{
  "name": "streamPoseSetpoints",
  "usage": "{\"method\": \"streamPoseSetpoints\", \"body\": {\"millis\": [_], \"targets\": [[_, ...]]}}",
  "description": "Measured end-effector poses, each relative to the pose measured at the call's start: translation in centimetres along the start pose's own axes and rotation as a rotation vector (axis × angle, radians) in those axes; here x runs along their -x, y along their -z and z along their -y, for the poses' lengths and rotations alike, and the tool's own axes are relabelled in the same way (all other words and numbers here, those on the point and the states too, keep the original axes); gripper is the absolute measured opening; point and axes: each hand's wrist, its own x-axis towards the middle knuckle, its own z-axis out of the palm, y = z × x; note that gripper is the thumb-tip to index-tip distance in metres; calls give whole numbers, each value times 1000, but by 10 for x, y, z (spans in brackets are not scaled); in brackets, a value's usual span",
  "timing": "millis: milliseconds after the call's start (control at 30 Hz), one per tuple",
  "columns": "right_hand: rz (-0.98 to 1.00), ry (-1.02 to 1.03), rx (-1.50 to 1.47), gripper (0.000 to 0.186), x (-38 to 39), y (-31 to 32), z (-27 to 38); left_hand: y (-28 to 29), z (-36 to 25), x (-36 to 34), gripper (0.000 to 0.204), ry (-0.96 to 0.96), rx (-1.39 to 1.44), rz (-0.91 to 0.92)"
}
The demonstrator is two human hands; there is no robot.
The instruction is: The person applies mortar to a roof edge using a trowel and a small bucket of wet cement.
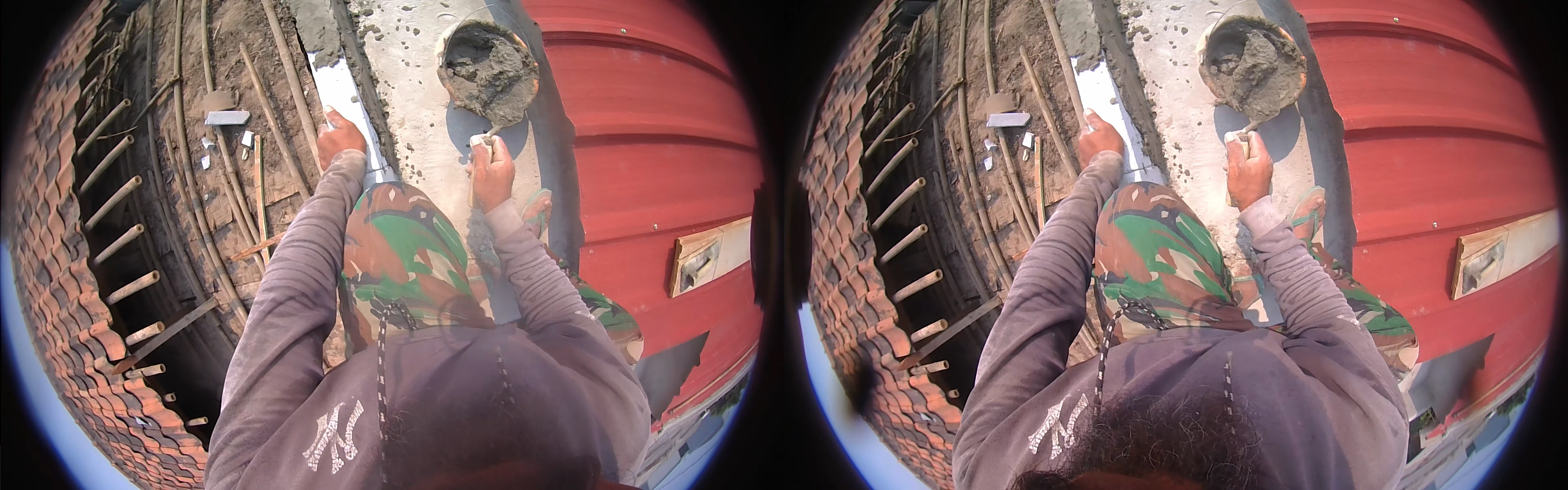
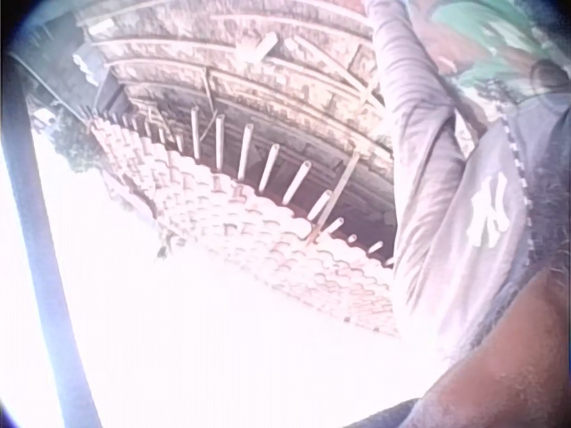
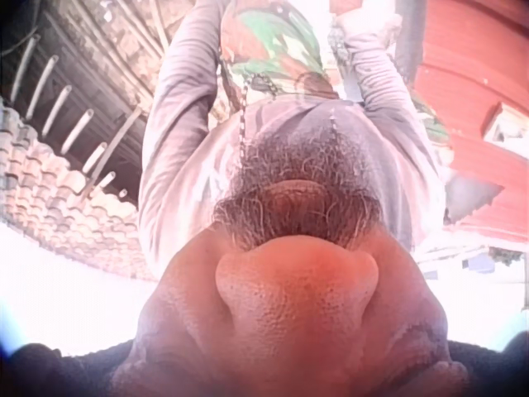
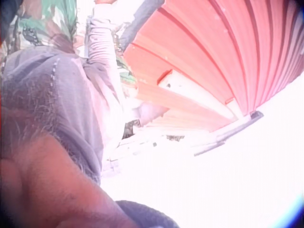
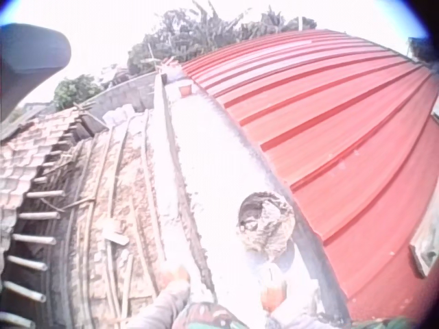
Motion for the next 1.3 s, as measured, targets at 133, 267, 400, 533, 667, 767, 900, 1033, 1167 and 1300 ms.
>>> {"method": "streamPoseSetpoints", "body": {"millis": [133,267,400,533,667,767,900,1033,1167,1300], "targets": [[109,134,367,32,43,-60,-53,-8,1,-4,78,24,-7,9],[228,125,244,32,41,-69,-21,-4,0,-4,79,-5,22,-19],[304,-64,-85,31,30,-31,-31,-8,3,-4,80,10,21,-26],[485,-785,-371,32,39,-16,-75,-8,4,-3,81,-8,26,-55],[592,-1120,-534,38,48,-48,-126,-8,-1,1,81,-1,14,-36],[679,-1017,-530,41,31,-78,-120,-11,-1,0,81,-6,13,-41],[785,-891,-440,40,-8,-81,-38,-8,1,3,80,10,15,-72],[815,-753,-313,45,-12,-79,-18,-5,1,1,80,-12,30,-21],[733,-239,-12,47,18,-84,-78,-13,6,-5,81,-3,29,-58],[748,-115,15,45,64,-71,-156,-11,0,-1,82,0,29,-31]]}}
